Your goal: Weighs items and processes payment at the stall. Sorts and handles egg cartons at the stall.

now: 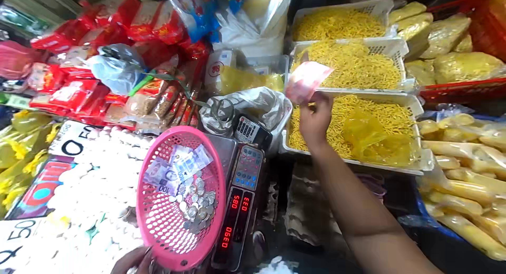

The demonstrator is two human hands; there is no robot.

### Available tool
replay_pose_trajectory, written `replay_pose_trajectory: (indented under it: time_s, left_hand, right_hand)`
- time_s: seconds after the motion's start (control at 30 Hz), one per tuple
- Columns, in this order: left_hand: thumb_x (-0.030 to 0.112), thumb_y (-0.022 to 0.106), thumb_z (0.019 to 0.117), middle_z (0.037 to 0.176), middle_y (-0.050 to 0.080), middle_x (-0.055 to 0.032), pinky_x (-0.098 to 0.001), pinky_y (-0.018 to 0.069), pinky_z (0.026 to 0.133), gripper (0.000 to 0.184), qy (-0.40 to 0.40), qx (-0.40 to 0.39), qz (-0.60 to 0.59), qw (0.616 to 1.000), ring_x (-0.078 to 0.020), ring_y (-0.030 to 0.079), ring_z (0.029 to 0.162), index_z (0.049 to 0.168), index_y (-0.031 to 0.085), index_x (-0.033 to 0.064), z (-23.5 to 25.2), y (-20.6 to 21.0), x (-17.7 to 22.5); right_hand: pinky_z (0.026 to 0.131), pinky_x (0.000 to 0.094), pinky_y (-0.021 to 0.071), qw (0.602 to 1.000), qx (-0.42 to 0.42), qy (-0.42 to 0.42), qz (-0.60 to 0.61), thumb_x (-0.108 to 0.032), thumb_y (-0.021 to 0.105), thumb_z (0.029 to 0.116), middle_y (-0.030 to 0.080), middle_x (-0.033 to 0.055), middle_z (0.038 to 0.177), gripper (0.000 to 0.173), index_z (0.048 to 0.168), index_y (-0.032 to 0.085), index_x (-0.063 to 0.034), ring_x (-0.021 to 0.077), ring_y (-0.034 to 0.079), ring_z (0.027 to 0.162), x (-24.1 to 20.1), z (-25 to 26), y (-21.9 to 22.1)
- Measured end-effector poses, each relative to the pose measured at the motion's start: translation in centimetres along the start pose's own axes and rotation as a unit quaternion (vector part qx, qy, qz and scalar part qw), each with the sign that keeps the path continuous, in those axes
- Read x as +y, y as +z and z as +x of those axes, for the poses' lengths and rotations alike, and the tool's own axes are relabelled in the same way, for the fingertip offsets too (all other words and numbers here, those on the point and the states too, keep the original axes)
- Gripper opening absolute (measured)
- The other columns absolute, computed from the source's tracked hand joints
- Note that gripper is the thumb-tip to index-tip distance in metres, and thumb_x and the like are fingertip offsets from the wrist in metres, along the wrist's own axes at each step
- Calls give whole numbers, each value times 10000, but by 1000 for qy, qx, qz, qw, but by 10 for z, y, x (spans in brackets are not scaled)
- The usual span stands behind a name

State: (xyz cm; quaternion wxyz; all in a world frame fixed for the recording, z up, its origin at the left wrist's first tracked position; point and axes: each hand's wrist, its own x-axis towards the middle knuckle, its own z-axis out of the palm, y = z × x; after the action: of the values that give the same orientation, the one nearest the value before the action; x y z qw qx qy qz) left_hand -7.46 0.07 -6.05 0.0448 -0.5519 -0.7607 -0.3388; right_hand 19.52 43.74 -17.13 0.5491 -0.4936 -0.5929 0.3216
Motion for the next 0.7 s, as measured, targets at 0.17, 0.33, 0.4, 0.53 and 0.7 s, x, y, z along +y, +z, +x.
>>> replay_pose_trajectory:
  time_s: [0.17, 0.33, 0.4, 0.53, 0.7]
  left_hand:
    - [168, 672, 984, 1075, 701, 124, -194, 562, 908, 152, 85, 97, -83, 988, 23, 660, 1007, 1127, 674, 219, 37, 20, 13]
    - [144, 702, 947, 1053, 717, 125, -238, 582, 911, 161, 87, 118, -230, 962, -30, 683, 1014, 1073, 694, 245, 50, 26, 18]
    - [161, 711, 934, 1109, 705, 81, -244, 569, 930, 81, 62, 108, -279, 952, -50, 661, 1086, 1002, 698, 204, 54, 30, 22]
    - [182, 748, 886, 1335, 622, -85, -247, 526, 996, 135, -1, 42, -375, 926, -86, 584, 1243, 873, 704, 55, 63, 39, 47]
    - [104, 721, 888, 1261, 654, -119, -202, 562, 874, 105, -6, -42, -466, 884, -57, 658, 1048, 886, 706, 0, 58, 63, 64]
  right_hand:
    - [921, 365, 592, 929, -232, -249, 143, -88, 618, 972, 747, 120, 1065, 192, 1086, 756, -18, 192, 713, 1022, -122, -93, 46]
    - [1084, 480, 485, 866, -478, -143, -47, -111, 462, 1058, 686, 190, 1296, 380, 1391, 639, -62, 310, 657, 1218, -187, -118, 50]
    - [1109, 469, 466, 875, -464, -121, -67, -120, 454, 1061, 643, 184, 1371, 396, 1421, 614, -73, 302, 621, 1272, -195, -129, 42]
    - [975, 369, 541, 894, -445, -26, 41, -136, 470, 1056, 724, 141, 1169, 329, 1275, 688, -21, 166, 689, 1070, -210, -174, 10]
    - [865, 223, 540, 860, -467, 93, 182, -64, 440, 1006, 676, 56, 1183, 379, 1343, 589, 24, 14, 639, 984, -225, -219, -32]
